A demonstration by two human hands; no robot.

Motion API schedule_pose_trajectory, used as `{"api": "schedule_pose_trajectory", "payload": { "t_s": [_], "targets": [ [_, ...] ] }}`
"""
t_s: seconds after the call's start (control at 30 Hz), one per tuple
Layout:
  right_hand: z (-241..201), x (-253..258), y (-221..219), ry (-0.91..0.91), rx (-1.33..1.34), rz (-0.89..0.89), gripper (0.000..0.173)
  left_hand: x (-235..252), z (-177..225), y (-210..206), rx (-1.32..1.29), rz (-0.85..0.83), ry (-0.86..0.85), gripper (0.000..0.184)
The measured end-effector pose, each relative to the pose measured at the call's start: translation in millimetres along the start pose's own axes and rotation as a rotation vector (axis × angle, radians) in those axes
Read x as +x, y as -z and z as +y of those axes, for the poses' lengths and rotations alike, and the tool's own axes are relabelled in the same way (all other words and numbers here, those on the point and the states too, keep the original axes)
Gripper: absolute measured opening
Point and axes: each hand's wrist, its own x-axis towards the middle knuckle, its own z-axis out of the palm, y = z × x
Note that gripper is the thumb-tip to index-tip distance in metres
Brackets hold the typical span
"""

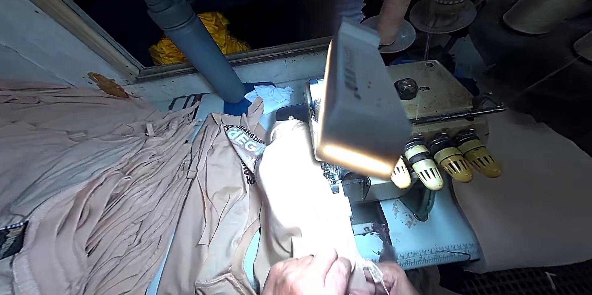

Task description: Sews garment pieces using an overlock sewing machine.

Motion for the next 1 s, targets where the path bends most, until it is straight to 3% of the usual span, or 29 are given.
{"api": "schedule_pose_trajectory", "payload": {
  "t_s": [0.27, 0.47, 0.57, 0.63, 0.73, 0.8, 0.9, 0.93, 1.0],
  "targets": [
    [-12, 41, -8, 0.01, 0.102, 0.111, 0.019, 44, -18, -2, 0.316, 0.197, -0.059, 0.019],
    [-7, 47, -17, 0.067, 0.081, 0.15, 0.019, 61, -13, -22, 0.405, 0.306, 0.032, 0.025],
    [-7, 48, -20, 0.076, 0.048, 0.178, 0.02, 55, -13, -22, 0.317, 0.289, 0.031, 0.025],
    [-6, 48, -19, 0.081, 0.042, 0.174, 0.02, 38, -9, -9, 0.219, 0.192, 0.04, 0.023],
    [-3, 50, -19, 0.064, 0.044, 0.171, 0.021, -2, -4, 21, 0.121, 0.116, 0.183, 0.026],
    [-1, 51, -20, 0.068, 0.043, 0.183, 0.022, -31, -11, 36, 0.119, 0.067, 0.365, 0.035],
    [2, 52, -21, 0.086, 0.047, 0.186, 0.023, -78, -33, 37, 0.059, -0.218, 0.736, 0.061],
    [1, 53, -21, 0.083, 0.045, 0.183, 0.024, -93, -41, 27, 0.032, -0.277, 0.825, 0.06],
    [1, 54, -20, 0.081, 0.04, 0.175, 0.024, -123, -52, 3, 0.06, -0.126, 0.802, 0.04]
  ]
}}
